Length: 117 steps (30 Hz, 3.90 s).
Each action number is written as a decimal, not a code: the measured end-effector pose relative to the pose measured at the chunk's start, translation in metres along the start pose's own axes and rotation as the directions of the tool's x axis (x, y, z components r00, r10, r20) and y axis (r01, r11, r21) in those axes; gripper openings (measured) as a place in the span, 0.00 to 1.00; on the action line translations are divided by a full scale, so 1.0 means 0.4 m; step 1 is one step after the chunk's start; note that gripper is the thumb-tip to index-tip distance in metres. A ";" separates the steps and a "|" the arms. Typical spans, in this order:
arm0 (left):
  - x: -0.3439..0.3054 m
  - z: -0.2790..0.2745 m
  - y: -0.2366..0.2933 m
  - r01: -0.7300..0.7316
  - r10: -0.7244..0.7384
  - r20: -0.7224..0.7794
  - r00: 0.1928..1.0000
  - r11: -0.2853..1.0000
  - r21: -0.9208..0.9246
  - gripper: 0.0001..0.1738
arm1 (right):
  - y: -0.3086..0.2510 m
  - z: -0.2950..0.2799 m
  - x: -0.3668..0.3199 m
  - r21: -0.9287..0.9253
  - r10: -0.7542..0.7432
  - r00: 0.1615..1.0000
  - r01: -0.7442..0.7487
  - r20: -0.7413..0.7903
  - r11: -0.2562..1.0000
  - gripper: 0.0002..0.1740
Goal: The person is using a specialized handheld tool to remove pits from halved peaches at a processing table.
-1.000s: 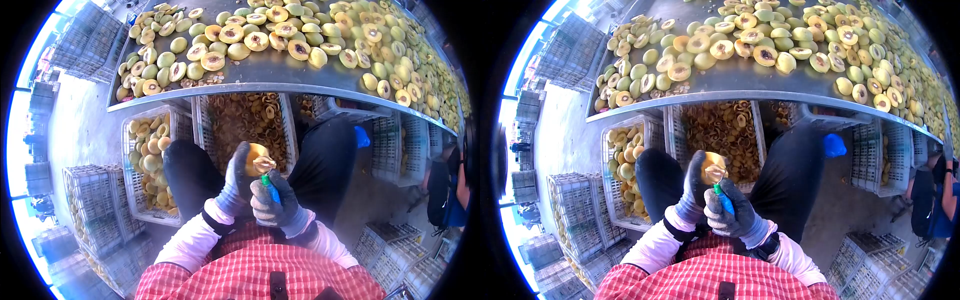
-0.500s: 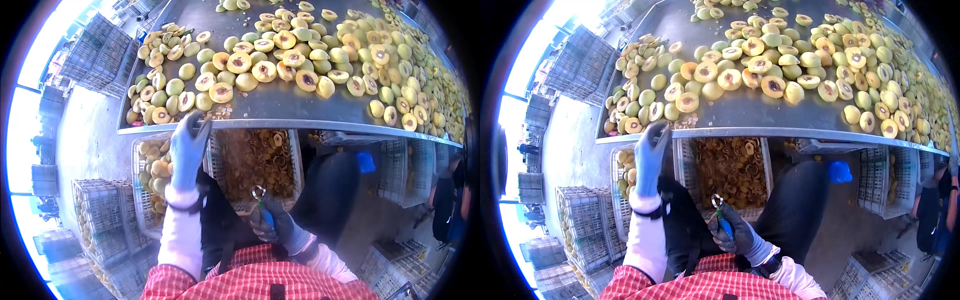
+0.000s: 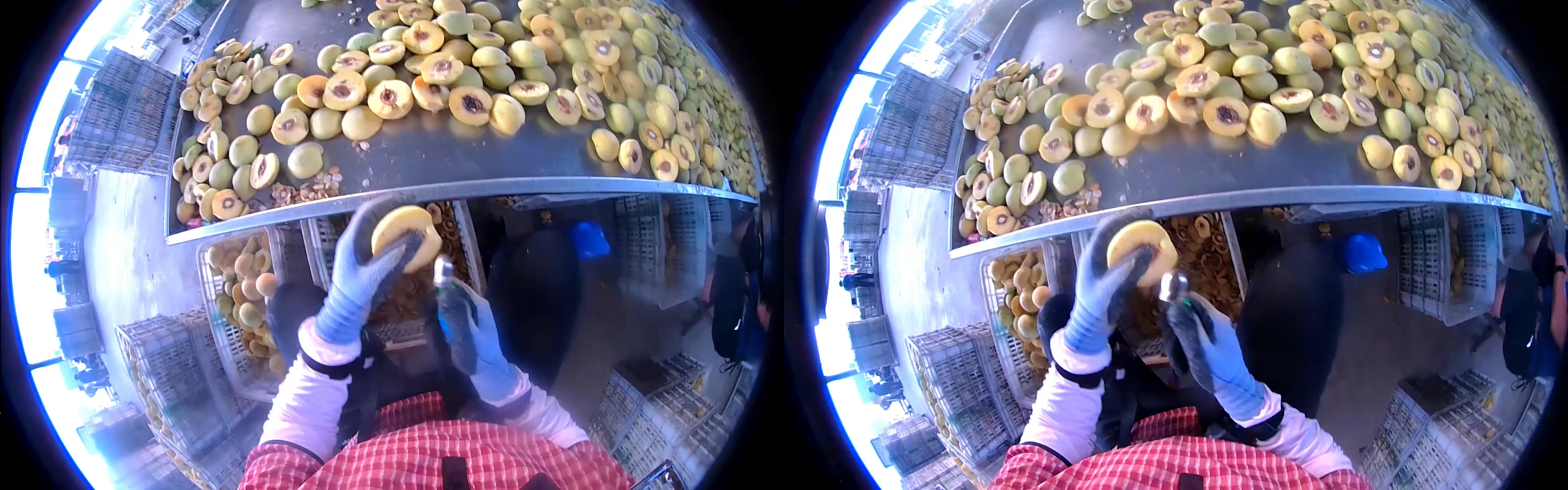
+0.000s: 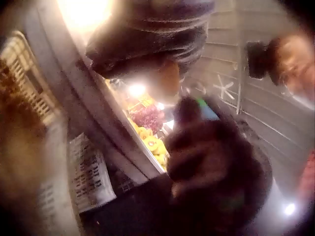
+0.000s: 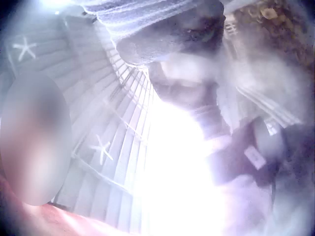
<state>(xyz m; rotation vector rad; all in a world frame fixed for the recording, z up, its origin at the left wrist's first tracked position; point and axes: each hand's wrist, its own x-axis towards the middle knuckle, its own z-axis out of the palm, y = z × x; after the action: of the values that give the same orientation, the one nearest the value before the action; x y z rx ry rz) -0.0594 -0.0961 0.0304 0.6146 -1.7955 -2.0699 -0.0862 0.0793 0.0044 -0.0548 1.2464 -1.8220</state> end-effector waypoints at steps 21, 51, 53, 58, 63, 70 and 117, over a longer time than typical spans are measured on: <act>-0.186 0.102 -0.054 -0.155 0.177 -0.265 0.948 0.982 0.104 0.18 | 0.070 0.009 -0.069 -0.355 -0.240 0.963 0.267 0.120 0.896 0.14; -0.140 -0.289 0.105 0.312 0.411 -0.419 0.810 0.303 0.900 0.26 | 0.112 -0.012 -0.053 0.438 0.326 0.584 -0.794 0.743 0.423 0.28; 0.003 -0.304 0.099 0.278 0.338 -0.445 0.829 0.442 0.853 0.24 | 0.101 -0.002 -0.048 0.384 0.380 0.623 -0.750 0.684 0.538 0.30; 0.279 -0.319 -0.027 0.272 0.148 -0.260 0.954 -0.074 0.959 0.37 | 0.148 -0.039 -0.023 0.444 0.422 0.594 -0.799 0.685 0.405 0.32; 0.305 -0.326 -0.055 0.111 -0.047 -0.114 0.992 0.750 0.652 0.21 | 0.052 0.000 -0.024 0.351 0.372 0.704 -0.655 0.604 0.669 0.29; -0.051 -0.034 0.022 0.198 -0.228 -0.030 0.973 0.899 -0.391 0.35 | 0.016 0.032 0.036 0.164 0.142 0.966 -0.179 0.215 0.970 0.20; -0.493 -0.583 -0.023 0.460 0.170 -0.736 0.656 0.683 0.568 0.24 | 0.014 -0.040 -0.052 0.277 0.443 0.797 -0.572 0.410 0.772 0.29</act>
<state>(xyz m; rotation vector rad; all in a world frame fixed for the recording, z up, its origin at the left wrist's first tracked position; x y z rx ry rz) 0.2308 -0.1904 0.0158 1.6172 -1.9517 -0.7655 -0.0780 0.1045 0.0010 0.1924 0.5663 -1.4582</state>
